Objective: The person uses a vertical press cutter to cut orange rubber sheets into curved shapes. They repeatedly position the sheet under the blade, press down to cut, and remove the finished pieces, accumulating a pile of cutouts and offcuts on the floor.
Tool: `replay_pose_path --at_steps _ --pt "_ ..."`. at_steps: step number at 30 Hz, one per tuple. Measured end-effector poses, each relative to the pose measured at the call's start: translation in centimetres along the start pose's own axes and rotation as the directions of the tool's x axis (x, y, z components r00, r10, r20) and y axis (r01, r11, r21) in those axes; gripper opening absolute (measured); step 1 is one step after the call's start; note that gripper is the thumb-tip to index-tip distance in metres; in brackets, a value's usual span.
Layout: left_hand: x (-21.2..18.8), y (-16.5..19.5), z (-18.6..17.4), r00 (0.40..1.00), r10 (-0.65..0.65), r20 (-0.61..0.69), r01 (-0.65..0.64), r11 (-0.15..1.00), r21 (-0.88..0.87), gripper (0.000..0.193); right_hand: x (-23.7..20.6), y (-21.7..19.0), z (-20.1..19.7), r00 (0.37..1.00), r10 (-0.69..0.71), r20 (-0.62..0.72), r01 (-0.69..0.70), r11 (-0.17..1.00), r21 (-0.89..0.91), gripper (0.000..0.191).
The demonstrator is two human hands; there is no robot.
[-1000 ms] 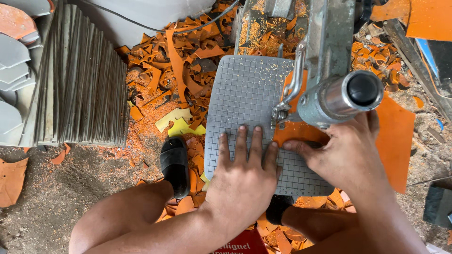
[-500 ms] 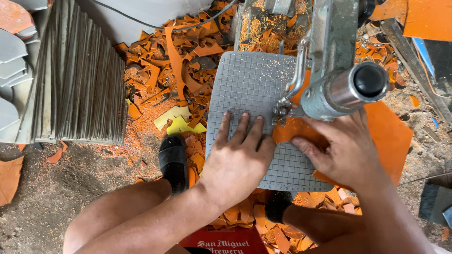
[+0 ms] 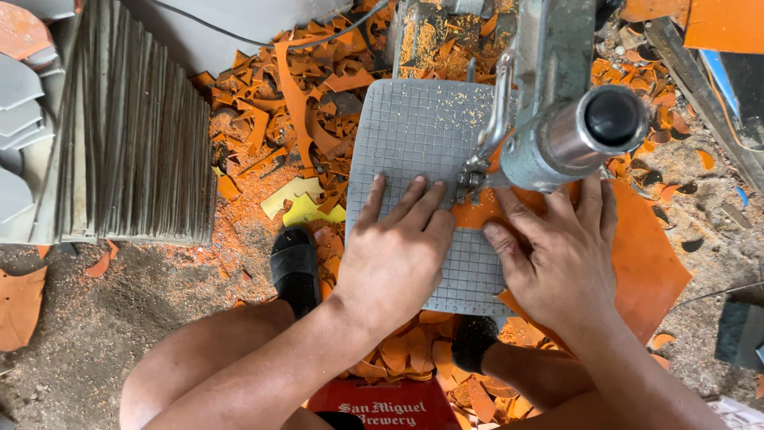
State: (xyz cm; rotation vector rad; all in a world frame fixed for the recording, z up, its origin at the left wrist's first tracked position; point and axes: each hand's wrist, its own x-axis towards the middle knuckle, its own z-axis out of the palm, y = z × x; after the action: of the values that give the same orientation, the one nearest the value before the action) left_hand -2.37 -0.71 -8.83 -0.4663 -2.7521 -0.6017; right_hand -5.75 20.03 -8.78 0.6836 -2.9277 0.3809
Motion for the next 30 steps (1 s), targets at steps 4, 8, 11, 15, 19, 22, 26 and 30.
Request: replay_pose_path --at_steps 4,8,11,15,19,22,26,30 --pt "0.2 0.1 0.2 1.0 -0.017 -0.001 0.017 1.0 -0.018 0.025 0.2 0.0 0.0 1.0 0.017 0.019 -0.017 0.999 -0.029 0.045" --pt "0.2 -0.1 0.4 1.0 -0.023 -0.011 0.022 0.999 -0.043 0.026 0.6 -0.2 -0.1 1.0 0.001 -0.011 -0.001 1.0 -0.008 0.045" --pt "0.4 -0.2 0.8 1.0 -0.025 -0.013 0.025 1.0 -0.009 0.024 0.8 -0.2 -0.2 1.0 0.005 -0.028 -0.004 1.0 0.014 0.045" --pt "0.7 -0.2 1.1 0.998 -0.047 -0.031 0.046 0.998 -0.036 0.024 1.1 -0.1 -0.2 0.999 -0.007 -0.045 0.009 0.999 0.038 0.042" --pt "0.9 -0.2 1.1 0.997 -0.063 -0.035 0.061 0.997 -0.052 0.026 1.2 0.1 -0.1 0.998 -0.013 -0.059 0.015 0.999 0.035 0.037" --pt "1.2 -0.3 1.0 0.997 -0.072 -0.028 0.07 0.996 -0.062 0.027 1.2 0.3 0.2 0.996 -0.029 -0.089 0.033 0.999 0.043 0.035" --pt "1.5 -0.3 1.0 0.996 -0.082 -0.02 0.08 0.994 -0.069 0.029 1.4 0.8 0.5 0.996 -0.009 -0.084 0.013 0.999 0.036 0.027" --pt "1.7 -0.4 1.1 0.996 -0.083 -0.021 0.082 0.995 -0.053 0.029 1.5 0.9 0.7 0.995 -0.002 -0.096 0.008 0.998 0.058 0.023"
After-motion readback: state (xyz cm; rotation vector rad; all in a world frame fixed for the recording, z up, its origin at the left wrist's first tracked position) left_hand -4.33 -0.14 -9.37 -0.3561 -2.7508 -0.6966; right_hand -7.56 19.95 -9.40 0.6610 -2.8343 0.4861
